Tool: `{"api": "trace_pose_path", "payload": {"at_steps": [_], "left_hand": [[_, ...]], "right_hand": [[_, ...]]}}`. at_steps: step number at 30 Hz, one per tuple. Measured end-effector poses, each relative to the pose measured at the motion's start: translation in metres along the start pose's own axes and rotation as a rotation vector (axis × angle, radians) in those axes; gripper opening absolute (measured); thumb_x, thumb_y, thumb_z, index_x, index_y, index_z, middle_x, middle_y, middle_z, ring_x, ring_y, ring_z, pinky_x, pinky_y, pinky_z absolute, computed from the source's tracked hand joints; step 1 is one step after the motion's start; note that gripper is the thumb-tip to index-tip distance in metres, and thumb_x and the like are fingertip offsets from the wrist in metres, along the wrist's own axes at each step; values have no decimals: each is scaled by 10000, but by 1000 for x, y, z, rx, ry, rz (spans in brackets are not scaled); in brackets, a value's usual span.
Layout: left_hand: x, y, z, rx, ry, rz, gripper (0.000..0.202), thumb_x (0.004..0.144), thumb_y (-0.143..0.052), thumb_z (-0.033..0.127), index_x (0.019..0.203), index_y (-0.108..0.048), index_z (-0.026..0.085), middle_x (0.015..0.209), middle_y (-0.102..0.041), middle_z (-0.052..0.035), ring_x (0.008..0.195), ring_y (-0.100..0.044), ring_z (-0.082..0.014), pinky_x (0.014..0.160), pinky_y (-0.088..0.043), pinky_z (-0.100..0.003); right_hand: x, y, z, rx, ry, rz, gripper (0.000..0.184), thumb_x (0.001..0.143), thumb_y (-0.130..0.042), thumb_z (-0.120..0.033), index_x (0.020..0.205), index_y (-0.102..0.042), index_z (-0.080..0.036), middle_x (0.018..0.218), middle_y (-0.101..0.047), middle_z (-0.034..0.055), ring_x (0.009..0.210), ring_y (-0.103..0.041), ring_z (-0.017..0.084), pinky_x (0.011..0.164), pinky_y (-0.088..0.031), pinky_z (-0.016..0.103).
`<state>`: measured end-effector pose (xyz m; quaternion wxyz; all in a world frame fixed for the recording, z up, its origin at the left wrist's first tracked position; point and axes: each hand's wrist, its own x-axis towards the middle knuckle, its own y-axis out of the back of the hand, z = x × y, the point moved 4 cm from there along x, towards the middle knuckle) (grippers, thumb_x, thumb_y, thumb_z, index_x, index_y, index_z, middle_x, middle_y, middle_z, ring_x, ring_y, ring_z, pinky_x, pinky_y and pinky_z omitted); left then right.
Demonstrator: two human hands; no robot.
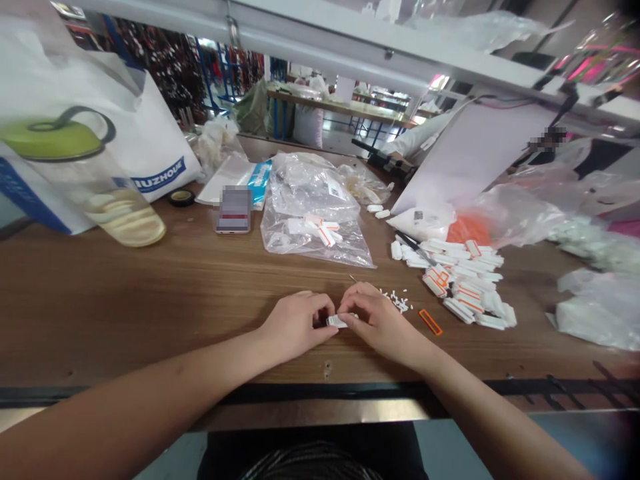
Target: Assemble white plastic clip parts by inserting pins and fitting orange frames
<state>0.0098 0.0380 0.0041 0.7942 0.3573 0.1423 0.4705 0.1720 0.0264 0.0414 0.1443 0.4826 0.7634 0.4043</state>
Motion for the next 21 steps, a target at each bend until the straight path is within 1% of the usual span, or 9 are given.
{"api": "trace_pose_path", "payload": {"at_steps": [5, 9, 14, 21], "left_hand": [[0, -1, 0, 15, -15, 15, 143, 788, -716, 347, 830, -628, 242, 698, -597, 45, 699, -561, -151, 634, -382, -273], [1, 0, 0, 24, -9, 18, 139, 782, -717, 343, 830, -634, 243, 692, -593, 44, 682, -561, -149, 627, -384, -274], [1, 0, 1, 31, 21, -1, 149, 773, -717, 357, 833, -640, 244, 662, -566, 45, 657, -556, -148, 610, -389, -271], [0, 1, 4, 49, 14, 8, 131, 765, -702, 322, 825, -625, 235, 675, -566, 36, 662, -554, -155, 610, -397, -273]], "right_hand": [[1, -6, 5, -70, 48, 17, 96, 874, -613, -127, 812, -613, -200, 882, -599, 25, 892, -555, 183, 849, -447, 368], [0, -6, 1, -125, 91, 30, 93, 881, -600, -123, 816, -600, -191, 881, -596, 35, 875, -542, 187, 836, -445, 374], [-1, -5, -4, -164, 138, 37, 107, 865, -611, -104, 808, -628, -192, 873, -612, 40, 861, -547, 194, 810, -435, 373], [-1, -9, -2, -159, 162, 97, 118, 836, -615, -102, 778, -611, -205, 839, -628, 28, 823, -566, 188, 787, -441, 370]]}}
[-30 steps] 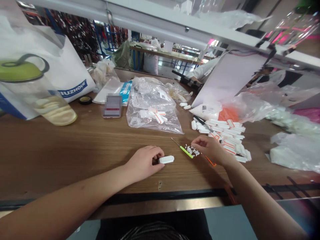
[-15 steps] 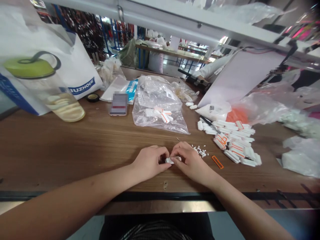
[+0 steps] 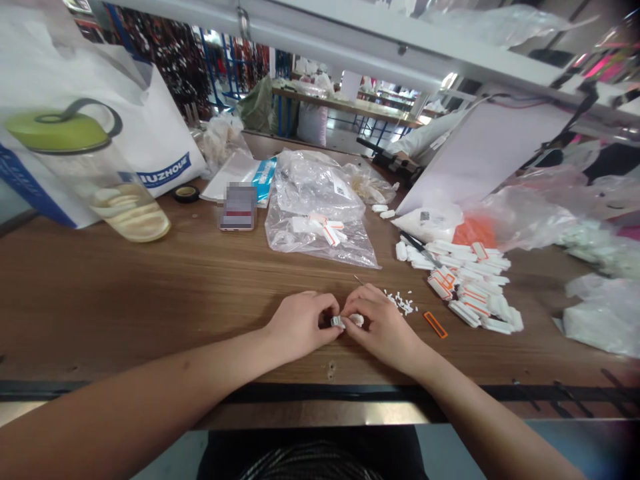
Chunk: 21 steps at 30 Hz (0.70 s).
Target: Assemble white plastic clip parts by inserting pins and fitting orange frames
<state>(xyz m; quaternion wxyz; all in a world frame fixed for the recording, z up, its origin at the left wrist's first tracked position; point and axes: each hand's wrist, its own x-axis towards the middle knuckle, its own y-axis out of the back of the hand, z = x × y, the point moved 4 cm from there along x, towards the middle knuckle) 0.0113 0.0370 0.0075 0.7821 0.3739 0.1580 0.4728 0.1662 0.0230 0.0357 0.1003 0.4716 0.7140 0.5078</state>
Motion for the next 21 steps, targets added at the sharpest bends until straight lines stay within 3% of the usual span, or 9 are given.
{"api": "trace_pose_path", "payload": {"at_steps": [5, 11, 16, 21], "left_hand": [[1, 0, 1, -1, 31, -13, 133, 757, -703, 325, 819, -629, 233, 694, -585, 30, 674, -557, -160, 613, -399, -273], [2, 0, 0, -31, 69, -20, 166, 752, -711, 337, 846, -620, 234, 695, -597, 39, 656, -560, -157, 641, -411, -285], [1, -1, -2, -38, 44, 14, 186, 736, -726, 329, 859, -621, 237, 698, -602, 44, 655, -567, -153, 662, -429, -291], [1, -1, -1, -49, 34, 4, 150, 745, -706, 319, 842, -624, 240, 674, -595, 48, 649, -565, -148, 656, -424, -288]], "right_hand": [[5, 0, -5, -73, -2, -44, 137, 822, -616, -86, 735, -600, -191, 827, -626, 42, 816, -554, 198, 763, -449, 361], [6, 4, -7, -51, -24, -158, 163, 902, -574, -130, 780, -668, -183, 813, -652, 40, 787, -575, 178, 769, -440, 347], [-3, 8, -2, -48, -31, -74, 145, 922, -577, -173, 944, -714, -217, 853, -700, 36, 816, -599, 186, 771, -424, 353], [-9, 4, -10, -183, 37, -80, 141, 894, -569, -152, 876, -697, -208, 839, -702, 48, 811, -582, 205, 764, -404, 369]]}}
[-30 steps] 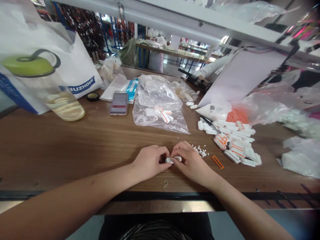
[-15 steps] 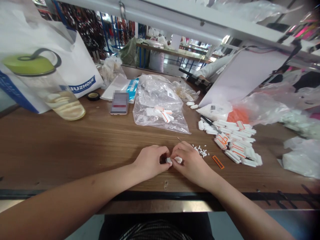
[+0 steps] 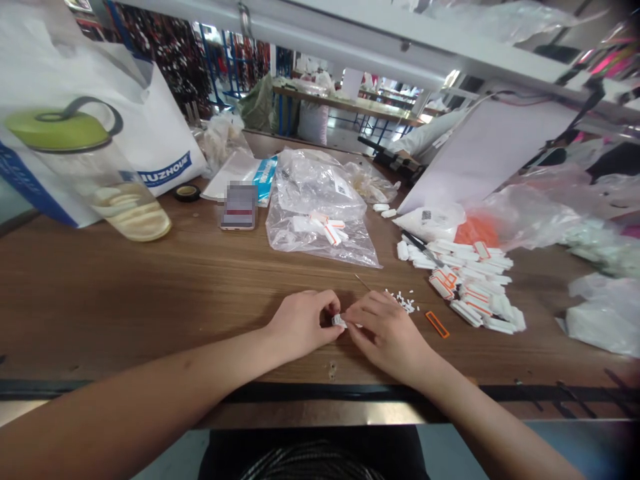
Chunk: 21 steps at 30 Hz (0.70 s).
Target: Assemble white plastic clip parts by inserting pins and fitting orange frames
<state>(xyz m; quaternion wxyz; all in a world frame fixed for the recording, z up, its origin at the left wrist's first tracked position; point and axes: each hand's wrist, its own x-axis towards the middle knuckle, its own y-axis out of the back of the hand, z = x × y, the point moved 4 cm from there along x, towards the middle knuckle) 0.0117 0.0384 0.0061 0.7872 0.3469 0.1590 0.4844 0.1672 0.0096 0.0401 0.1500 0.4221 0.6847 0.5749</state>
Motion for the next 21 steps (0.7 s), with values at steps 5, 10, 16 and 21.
{"api": "trace_pose_path", "payload": {"at_steps": [5, 10, 16, 21], "left_hand": [[0, 2, 1, 1, 10, -9, 135, 724, -701, 279, 819, -614, 238, 650, -577, 55, 629, -550, -141, 619, -401, -274], [-1, 0, -1, 20, 3, -4, 140, 745, -687, 316, 844, -626, 239, 641, -565, 50, 630, -548, -144, 605, -390, -271], [0, 1, 0, 62, -18, -22, 132, 750, -687, 321, 831, -625, 237, 651, -555, 42, 633, -542, -150, 607, -377, -277], [0, 1, -1, 71, -32, -13, 143, 759, -680, 343, 836, -623, 236, 666, -567, 37, 644, -550, -151, 601, -374, -269]], "right_hand": [[-2, -5, -17, -124, 24, -48, 197, 880, -524, -139, 957, -701, -174, 887, -700, 88, 834, -578, 239, 759, -414, 394], [-11, 12, 17, 58, -89, 13, 214, 929, -510, -231, 959, -721, -231, 1008, -714, 56, 905, -625, 209, 824, -461, 357], [-42, 50, 128, -275, -815, -33, 262, 858, -544, -354, 808, -761, -216, 717, -728, 57, 671, -650, 234, 601, -399, 309], [-49, 51, 138, -292, -854, -83, 352, 852, -523, -440, 722, -762, -218, 575, -675, 56, 589, -624, 233, 566, -355, 303]]}}
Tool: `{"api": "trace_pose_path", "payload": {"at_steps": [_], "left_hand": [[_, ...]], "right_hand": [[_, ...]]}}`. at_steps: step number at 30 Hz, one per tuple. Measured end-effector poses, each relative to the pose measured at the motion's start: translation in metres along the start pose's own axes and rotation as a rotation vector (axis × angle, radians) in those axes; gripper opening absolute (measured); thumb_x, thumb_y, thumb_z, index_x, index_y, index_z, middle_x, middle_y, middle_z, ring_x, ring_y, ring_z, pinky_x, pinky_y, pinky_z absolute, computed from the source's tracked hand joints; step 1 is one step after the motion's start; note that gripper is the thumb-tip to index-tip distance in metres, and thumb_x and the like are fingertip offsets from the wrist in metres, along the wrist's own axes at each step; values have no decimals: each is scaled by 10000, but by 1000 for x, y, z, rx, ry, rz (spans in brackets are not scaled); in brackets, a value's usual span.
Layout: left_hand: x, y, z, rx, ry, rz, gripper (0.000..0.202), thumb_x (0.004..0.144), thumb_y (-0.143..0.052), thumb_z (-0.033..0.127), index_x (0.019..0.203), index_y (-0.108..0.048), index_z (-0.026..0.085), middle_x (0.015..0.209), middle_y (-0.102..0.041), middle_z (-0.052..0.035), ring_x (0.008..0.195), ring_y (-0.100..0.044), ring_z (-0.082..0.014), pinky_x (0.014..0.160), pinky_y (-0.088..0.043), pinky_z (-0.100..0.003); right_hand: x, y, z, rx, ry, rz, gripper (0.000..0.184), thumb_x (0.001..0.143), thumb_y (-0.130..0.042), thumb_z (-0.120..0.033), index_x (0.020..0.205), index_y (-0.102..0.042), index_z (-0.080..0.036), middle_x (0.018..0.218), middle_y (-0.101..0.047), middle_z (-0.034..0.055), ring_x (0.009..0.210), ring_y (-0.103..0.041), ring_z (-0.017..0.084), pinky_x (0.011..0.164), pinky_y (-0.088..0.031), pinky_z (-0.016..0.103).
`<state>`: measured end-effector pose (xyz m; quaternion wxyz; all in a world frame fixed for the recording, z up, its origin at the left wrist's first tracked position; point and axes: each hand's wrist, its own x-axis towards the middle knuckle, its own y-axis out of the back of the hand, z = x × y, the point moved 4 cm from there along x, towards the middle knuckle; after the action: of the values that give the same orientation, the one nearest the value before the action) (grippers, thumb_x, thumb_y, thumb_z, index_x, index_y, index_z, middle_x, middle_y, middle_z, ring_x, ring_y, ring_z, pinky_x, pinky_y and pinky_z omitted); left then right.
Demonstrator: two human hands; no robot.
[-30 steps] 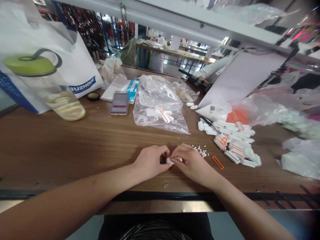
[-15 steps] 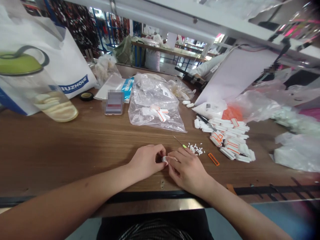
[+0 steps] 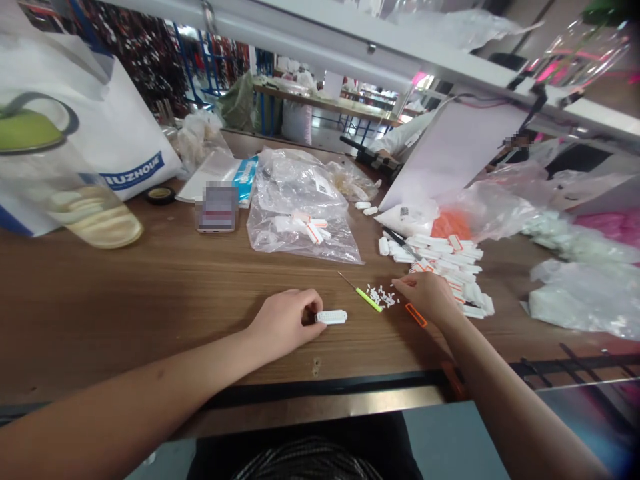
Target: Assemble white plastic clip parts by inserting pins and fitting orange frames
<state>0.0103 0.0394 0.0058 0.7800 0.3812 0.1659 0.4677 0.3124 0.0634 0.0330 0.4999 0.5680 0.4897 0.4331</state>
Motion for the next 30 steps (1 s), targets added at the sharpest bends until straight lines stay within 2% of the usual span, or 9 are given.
{"api": "trace_pose_path", "payload": {"at_steps": [8, 12, 14, 16, 17, 19, 22, 25, 30], "left_hand": [[0, 0, -1, -4, 11, -7, 149, 758, -699, 336, 845, -629, 237, 699, -590, 32, 650, -551, -152, 606, -375, -276], [0, 0, -1, -13, 8, -6, 143, 759, -700, 328, 845, -629, 239, 705, -589, 33, 656, -550, -152, 615, -374, -280], [0, -1, -1, -19, 3, -5, 141, 759, -701, 329, 841, -631, 239, 710, -588, 31, 662, -550, -153, 621, -375, -282], [0, -1, -1, -24, 7, -5, 134, 759, -701, 328, 838, -637, 240, 711, -586, 29, 669, -550, -155, 630, -380, -285], [-1, -1, -1, -27, 15, -5, 129, 757, -702, 323, 836, -641, 241, 708, -585, 29, 670, -549, -156, 634, -383, -287], [-1, -1, 0, -33, 34, -7, 119, 751, -704, 311, 836, -651, 246, 701, -584, 32, 668, -549, -155, 638, -388, -288], [-1, -1, 0, -43, 27, 2, 117, 760, -702, 321, 838, -654, 248, 688, -582, 35, 667, -551, -153, 638, -395, -287], [-1, 0, 1, -47, -4, 14, 128, 769, -695, 335, 837, -642, 240, 673, -581, 39, 662, -555, -150, 621, -391, -275], [-1, 1, 2, -52, -5, 10, 121, 753, -705, 305, 812, -629, 230, 664, -585, 42, 643, -547, -144, 591, -365, -262]], "right_hand": [[3, -8, 2, 65, -36, -19, 267, 797, -564, -358, 789, -783, -205, 728, -746, 72, 703, -676, 252, 590, -396, 298], [9, -11, 4, 146, -36, -15, 210, 762, -603, -312, 770, -777, -194, 694, -739, 52, 672, -673, 234, 570, -416, 285], [4, -9, -8, 175, -20, 6, 193, 767, -614, -314, 747, -763, -194, 677, -727, 47, 669, -663, 227, 586, -431, 288], [-8, -5, -32, 235, 56, 23, 188, 794, -619, -336, 751, -743, -201, 727, -726, 44, 705, -656, 214, 639, -456, 292], [-17, -4, -48, 286, 121, 19, 180, 809, -624, -354, 762, -729, -216, 772, -725, 32, 733, -653, 199, 672, -470, 285], [-37, 0, -86, 535, 427, -4, 168, 857, -611, -326, 764, -700, -217, 883, -701, 43, 851, -642, 198, 791, -482, 313], [-58, -2, -122, 667, 601, -27, 115, 872, -620, -239, 773, -673, -218, 907, -642, 32, 886, -607, 181, 837, -462, 337], [-63, -13, -135, 697, 636, -48, 113, 876, -619, -185, 777, -664, -213, 885, -616, 25, 866, -590, 171, 833, -451, 345], [-61, -22, -136, 691, 651, -33, 115, 873, -623, -156, 782, -666, -212, 885, -609, 24, 865, -584, 173, 835, -440, 358]]}}
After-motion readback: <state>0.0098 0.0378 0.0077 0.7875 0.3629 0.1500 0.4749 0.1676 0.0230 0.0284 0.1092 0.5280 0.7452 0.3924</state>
